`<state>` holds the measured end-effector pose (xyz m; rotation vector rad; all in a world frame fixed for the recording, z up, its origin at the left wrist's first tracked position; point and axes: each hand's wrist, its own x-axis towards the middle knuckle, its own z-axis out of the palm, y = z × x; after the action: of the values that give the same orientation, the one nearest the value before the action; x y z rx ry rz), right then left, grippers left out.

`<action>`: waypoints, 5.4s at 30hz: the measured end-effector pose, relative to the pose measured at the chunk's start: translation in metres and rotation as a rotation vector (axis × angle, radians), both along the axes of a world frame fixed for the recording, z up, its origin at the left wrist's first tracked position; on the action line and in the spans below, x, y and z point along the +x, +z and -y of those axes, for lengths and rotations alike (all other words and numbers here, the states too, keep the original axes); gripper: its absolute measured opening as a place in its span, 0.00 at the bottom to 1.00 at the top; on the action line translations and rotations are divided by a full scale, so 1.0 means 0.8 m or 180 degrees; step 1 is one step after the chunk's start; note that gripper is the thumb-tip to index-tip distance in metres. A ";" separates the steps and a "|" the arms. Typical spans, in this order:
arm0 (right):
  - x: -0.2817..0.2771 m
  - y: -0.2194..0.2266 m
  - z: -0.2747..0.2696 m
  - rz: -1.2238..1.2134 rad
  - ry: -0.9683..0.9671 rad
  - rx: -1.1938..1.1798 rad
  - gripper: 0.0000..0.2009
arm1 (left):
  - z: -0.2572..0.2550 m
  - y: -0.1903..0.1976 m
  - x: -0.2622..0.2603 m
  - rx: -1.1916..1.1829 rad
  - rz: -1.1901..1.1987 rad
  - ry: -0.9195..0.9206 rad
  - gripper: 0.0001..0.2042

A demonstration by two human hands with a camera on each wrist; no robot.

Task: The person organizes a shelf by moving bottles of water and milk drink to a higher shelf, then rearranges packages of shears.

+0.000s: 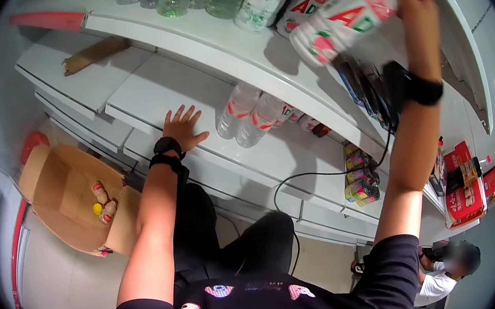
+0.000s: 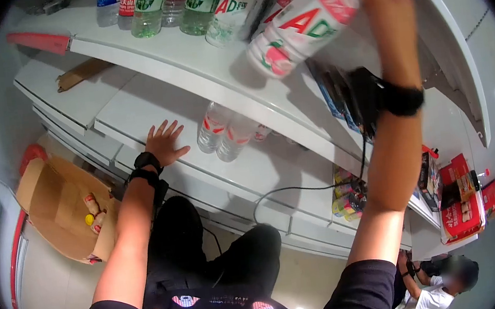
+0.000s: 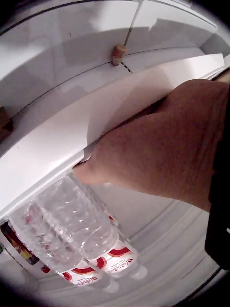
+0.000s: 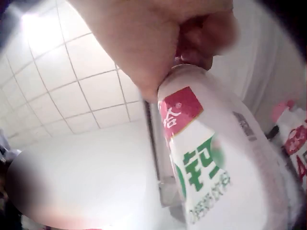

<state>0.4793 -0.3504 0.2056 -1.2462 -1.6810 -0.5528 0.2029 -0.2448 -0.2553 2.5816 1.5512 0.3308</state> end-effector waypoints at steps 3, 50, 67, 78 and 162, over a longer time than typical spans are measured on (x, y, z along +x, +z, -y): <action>-0.020 -0.023 -0.068 0.0800 -0.0577 0.0378 0.16 | 0.001 0.002 -0.001 -0.0103 0.0021 -0.0039 0.39; 0.176 -0.382 0.010 0.1206 -0.0467 -0.0341 0.14 | -0.006 -0.002 0.004 0.0066 -0.0224 -0.0029 0.38; 0.100 -0.377 0.021 0.1293 -0.0562 -0.1141 0.16 | -0.004 -0.001 0.002 0.0069 -0.0133 -0.0093 0.38; 0.041 -0.261 0.236 0.1202 0.0194 -0.0394 0.18 | 0.000 0.003 0.004 0.0001 -0.0243 -0.0063 0.39; 0.120 -0.115 -0.128 -0.0457 -0.1006 -0.2319 0.38 | -0.004 0.001 0.007 0.0047 -0.0245 -0.0054 0.38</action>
<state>0.5755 -0.2478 0.1136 -2.0408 -1.6205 -0.0026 0.2085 -0.2415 -0.2544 2.6469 1.5559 0.2450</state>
